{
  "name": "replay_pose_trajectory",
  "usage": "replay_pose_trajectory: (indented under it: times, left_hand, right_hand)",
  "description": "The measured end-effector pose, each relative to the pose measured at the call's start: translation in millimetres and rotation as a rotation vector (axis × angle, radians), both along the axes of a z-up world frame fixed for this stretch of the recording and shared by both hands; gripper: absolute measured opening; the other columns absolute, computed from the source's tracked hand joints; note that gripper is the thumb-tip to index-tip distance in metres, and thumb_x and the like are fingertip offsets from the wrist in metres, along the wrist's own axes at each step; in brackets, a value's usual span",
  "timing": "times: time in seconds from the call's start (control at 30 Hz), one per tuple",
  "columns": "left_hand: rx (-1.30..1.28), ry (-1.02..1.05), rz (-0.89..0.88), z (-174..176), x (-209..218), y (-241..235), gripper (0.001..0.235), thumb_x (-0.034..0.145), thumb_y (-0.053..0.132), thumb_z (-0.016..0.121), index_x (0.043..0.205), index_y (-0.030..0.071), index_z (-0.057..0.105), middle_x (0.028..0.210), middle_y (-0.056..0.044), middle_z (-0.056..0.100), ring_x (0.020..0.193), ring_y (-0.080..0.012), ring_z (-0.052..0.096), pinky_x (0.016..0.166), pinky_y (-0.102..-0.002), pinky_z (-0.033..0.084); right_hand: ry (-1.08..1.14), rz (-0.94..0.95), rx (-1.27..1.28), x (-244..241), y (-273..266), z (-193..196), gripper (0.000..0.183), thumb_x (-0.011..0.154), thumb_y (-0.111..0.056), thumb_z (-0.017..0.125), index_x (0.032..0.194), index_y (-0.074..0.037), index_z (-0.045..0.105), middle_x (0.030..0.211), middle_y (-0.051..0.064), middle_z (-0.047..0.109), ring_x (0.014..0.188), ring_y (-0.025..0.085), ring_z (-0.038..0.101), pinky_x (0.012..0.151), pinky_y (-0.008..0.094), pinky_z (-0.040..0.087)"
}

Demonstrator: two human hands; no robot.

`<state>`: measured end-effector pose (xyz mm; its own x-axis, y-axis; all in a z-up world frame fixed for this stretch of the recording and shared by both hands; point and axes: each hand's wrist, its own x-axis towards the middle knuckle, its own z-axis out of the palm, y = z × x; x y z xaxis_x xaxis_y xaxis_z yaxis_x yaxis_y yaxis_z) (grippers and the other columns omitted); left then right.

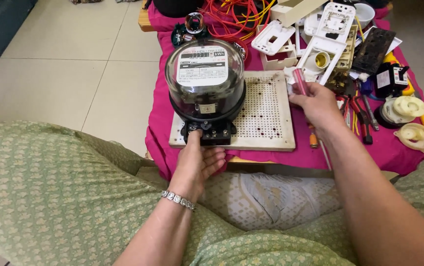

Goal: The person uses a screwdriver to tighten screws on a black electrical component mounted on a perforated board. They then pick up a glass-domed electrical meter and place it on the board, using the screwdriver to secure it in place.

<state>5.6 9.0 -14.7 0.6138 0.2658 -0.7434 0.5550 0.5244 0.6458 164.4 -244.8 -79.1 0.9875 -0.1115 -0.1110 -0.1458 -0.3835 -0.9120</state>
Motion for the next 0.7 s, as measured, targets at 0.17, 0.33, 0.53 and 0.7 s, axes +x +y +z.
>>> replay_pose_trajectory:
  times: [0.17, 0.33, 0.53, 0.7]
  left_hand:
    - [0.004, 0.002, -0.031, 7, 1, -3, 0.067, 0.090, 0.052, 0.055, 0.119, -0.008, 0.047, 0.102, -0.028, 0.073, 0.091, -0.0308, 0.074, 0.083, -0.043, 0.063]
    - [0.029, 0.031, -0.092, -2, -1, -3, 0.071, 0.088, 0.053, 0.055, 0.120, -0.010, 0.049, 0.098, -0.029, 0.074, 0.087, -0.0315, 0.075, 0.080, -0.043, 0.064]
    - [0.055, 0.042, -0.145, -9, -1, -3, 0.071, 0.090, 0.052, 0.055, 0.120, -0.012, 0.053, 0.093, -0.028, 0.075, 0.080, -0.0295, 0.076, 0.073, -0.040, 0.065]
    - [0.093, 0.070, -0.206, -16, -1, 1, 0.074, 0.090, 0.058, 0.055, 0.119, -0.011, 0.054, 0.090, -0.030, 0.075, 0.075, -0.0318, 0.077, 0.068, -0.042, 0.066]
  right_hand:
    - [-0.017, -0.051, -0.129, 0, -4, 7, 0.035, 0.080, -0.023, 0.079, 0.114, -0.016, 0.076, 0.097, 0.002, 0.075, 0.091, 0.017, 0.069, 0.074, 0.029, 0.051]
    - [-0.028, -0.059, -0.270, 2, -9, 10, 0.033, 0.080, -0.025, 0.077, 0.112, -0.021, 0.078, 0.092, 0.000, 0.074, 0.091, 0.018, 0.070, 0.076, 0.032, 0.051]
    - [-0.015, -0.043, -0.299, 2, 2, 1, 0.036, 0.078, -0.031, 0.079, 0.113, -0.023, 0.078, 0.091, -0.002, 0.075, 0.094, 0.019, 0.071, 0.080, 0.032, 0.050]
    - [-0.009, -0.006, -0.318, 3, 5, -3, 0.036, 0.079, -0.030, 0.078, 0.114, -0.021, 0.078, 0.093, -0.001, 0.076, 0.097, 0.020, 0.071, 0.080, 0.033, 0.049]
